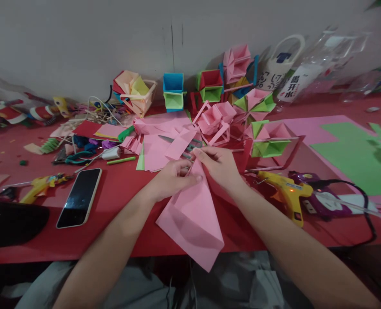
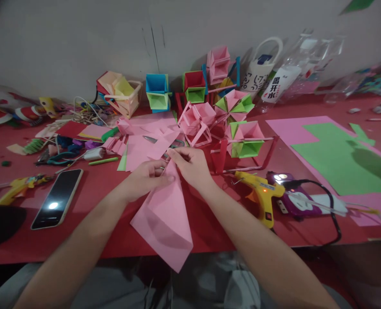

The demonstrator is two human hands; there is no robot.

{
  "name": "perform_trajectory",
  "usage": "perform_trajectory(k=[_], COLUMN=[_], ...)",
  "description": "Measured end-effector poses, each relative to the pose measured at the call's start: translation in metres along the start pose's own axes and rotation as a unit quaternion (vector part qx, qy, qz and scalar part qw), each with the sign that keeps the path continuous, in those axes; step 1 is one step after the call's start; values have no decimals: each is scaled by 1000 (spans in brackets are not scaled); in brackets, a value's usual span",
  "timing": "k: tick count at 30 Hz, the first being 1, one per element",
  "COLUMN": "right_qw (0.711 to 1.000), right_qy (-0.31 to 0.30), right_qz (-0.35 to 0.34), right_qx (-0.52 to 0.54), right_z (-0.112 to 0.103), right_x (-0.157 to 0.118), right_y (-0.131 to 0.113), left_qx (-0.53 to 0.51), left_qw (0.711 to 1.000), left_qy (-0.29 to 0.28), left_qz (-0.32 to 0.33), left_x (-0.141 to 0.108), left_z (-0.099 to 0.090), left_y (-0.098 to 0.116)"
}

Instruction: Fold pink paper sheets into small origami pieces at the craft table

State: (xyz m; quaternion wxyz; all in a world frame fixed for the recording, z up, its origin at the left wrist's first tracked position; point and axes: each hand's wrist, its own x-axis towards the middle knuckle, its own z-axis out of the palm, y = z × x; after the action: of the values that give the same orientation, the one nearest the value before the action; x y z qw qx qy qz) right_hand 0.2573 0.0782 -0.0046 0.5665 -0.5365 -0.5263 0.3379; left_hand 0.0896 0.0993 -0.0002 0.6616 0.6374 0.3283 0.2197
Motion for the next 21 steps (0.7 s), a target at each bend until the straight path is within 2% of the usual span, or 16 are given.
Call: perform_trajectory(k=[8,21], right_qw=[980,971], right_qy=[-6,-34], right_qz=[98,142], right_qx=[172,190], right_z=[-3,-6], right_x=[2,1], right_y=[6,3], left_qx=[2,20], left_qw=[1000,999], left_qy=[-5,-26], left_qz=[-9,20], left_x=[0,0], left_z=[-3,-6], left_y=[1,-1])
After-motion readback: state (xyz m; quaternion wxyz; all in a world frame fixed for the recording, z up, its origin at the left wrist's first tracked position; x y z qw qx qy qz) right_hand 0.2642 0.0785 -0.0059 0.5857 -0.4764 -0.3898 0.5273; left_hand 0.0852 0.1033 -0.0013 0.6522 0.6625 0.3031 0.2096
